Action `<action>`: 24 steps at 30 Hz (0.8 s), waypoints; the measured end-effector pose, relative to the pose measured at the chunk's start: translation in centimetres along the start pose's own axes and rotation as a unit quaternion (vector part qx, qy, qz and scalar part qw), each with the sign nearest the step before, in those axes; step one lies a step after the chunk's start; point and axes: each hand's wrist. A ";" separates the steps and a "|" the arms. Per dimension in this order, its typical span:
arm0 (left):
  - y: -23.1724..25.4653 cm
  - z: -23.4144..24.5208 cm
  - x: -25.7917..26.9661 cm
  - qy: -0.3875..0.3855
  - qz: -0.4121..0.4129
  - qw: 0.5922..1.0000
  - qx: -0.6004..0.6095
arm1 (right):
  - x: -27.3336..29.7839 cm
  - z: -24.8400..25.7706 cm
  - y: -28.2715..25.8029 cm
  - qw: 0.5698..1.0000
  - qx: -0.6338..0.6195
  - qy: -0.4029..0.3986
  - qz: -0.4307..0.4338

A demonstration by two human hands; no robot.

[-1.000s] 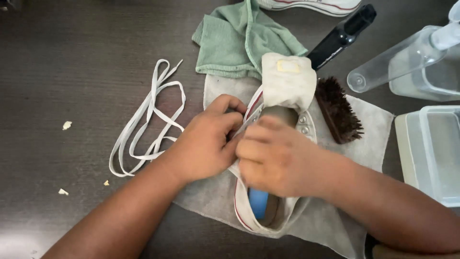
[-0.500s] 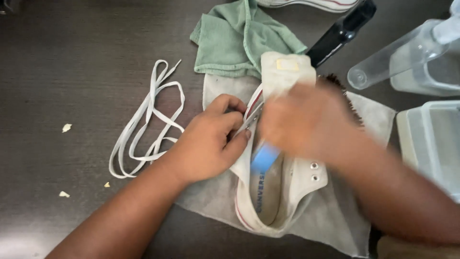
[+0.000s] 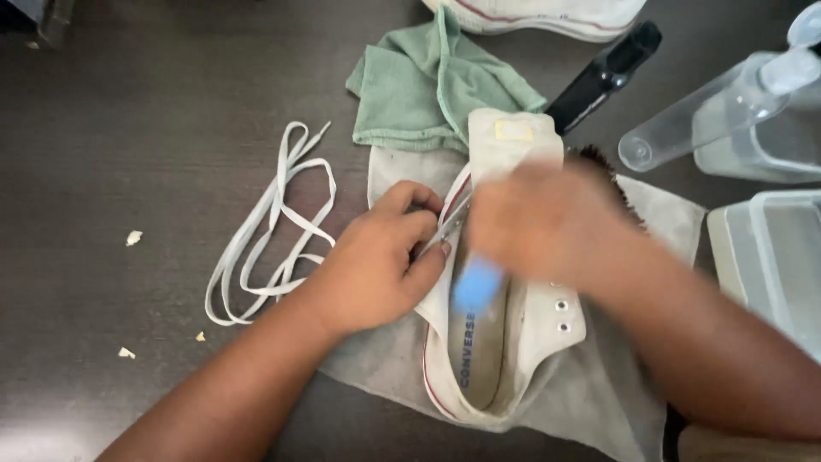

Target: Scrubbing the interior of a white canvas shoe using a small brush and cleaning solution

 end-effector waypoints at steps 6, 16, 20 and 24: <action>-0.2 0.3 -0.2 0.000 0.001 1.000 0.015 | -4.0 4.4 -3.4 0.954 -0.287 0.076 0.039; -0.3 0.3 -0.2 0.001 -0.007 1.000 0.012 | -2.4 2.6 -2.8 0.956 -0.281 0.071 0.048; -0.2 0.1 0.0 0.002 0.007 1.000 0.008 | -0.6 1.0 -0.9 0.998 0.007 0.055 -0.028; -0.3 0.2 -0.2 0.003 -0.010 1.000 0.015 | -3.9 4.2 -3.5 0.953 -0.284 0.097 0.044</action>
Point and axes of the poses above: each hand's wrist, its own x-axis away from the middle knuckle, its own z-axis out of the back of the hand, y = z × x, and after that the axes turned 6 degrees about x, right-handed
